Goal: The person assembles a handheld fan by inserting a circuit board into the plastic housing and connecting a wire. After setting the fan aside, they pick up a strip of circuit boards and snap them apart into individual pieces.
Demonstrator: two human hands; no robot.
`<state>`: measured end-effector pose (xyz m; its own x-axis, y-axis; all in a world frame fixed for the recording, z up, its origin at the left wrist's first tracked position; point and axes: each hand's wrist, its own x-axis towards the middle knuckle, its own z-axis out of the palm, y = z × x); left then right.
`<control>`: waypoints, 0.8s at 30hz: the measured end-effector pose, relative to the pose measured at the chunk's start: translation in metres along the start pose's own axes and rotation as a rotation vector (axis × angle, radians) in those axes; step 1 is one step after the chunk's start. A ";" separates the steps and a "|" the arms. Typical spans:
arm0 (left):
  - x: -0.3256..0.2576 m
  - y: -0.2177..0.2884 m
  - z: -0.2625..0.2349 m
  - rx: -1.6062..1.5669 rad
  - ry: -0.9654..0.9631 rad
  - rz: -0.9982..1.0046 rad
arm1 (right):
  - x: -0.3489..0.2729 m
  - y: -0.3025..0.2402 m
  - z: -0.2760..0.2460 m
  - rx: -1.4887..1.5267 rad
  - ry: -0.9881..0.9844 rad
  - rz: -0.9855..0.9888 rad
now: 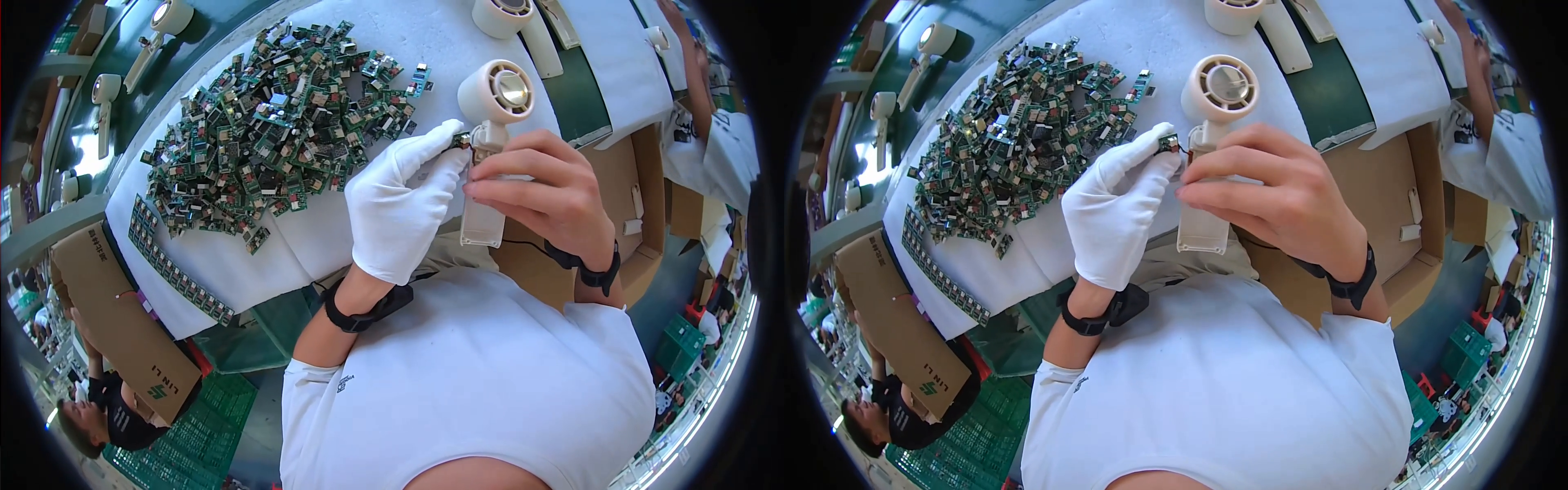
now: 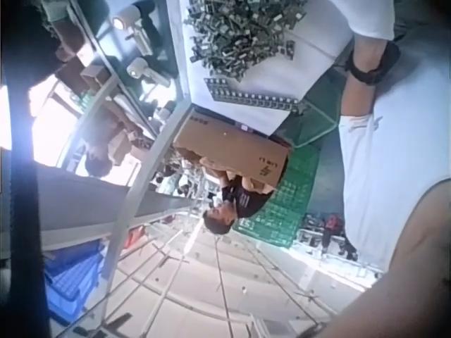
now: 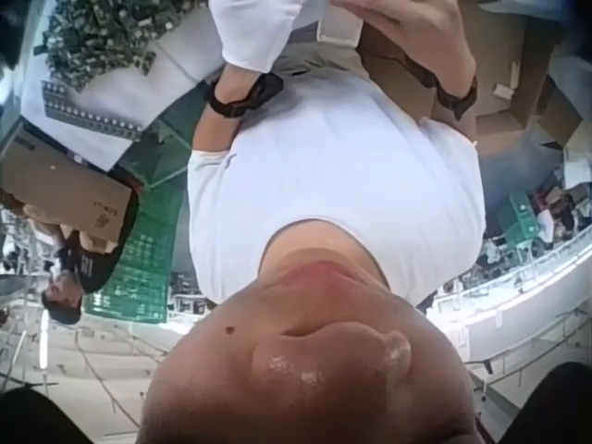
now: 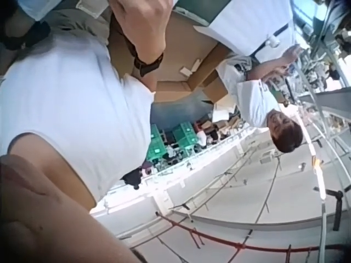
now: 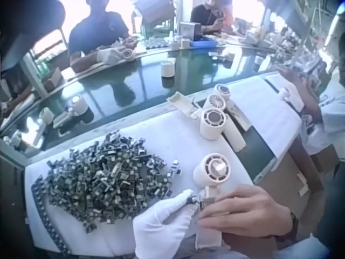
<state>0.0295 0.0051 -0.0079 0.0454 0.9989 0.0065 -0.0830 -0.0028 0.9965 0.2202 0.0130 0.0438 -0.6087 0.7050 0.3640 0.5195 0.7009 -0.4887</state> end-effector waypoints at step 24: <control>0.003 0.006 -0.003 -0.187 -0.023 -0.215 | 0.009 -0.016 0.029 0.022 0.359 0.330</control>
<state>0.0263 0.0078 -0.0021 0.1038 0.9745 -0.1990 -0.2512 0.2193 0.9428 0.1889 0.0050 0.0321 -0.1662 0.8848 0.4354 0.6348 0.4338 -0.6394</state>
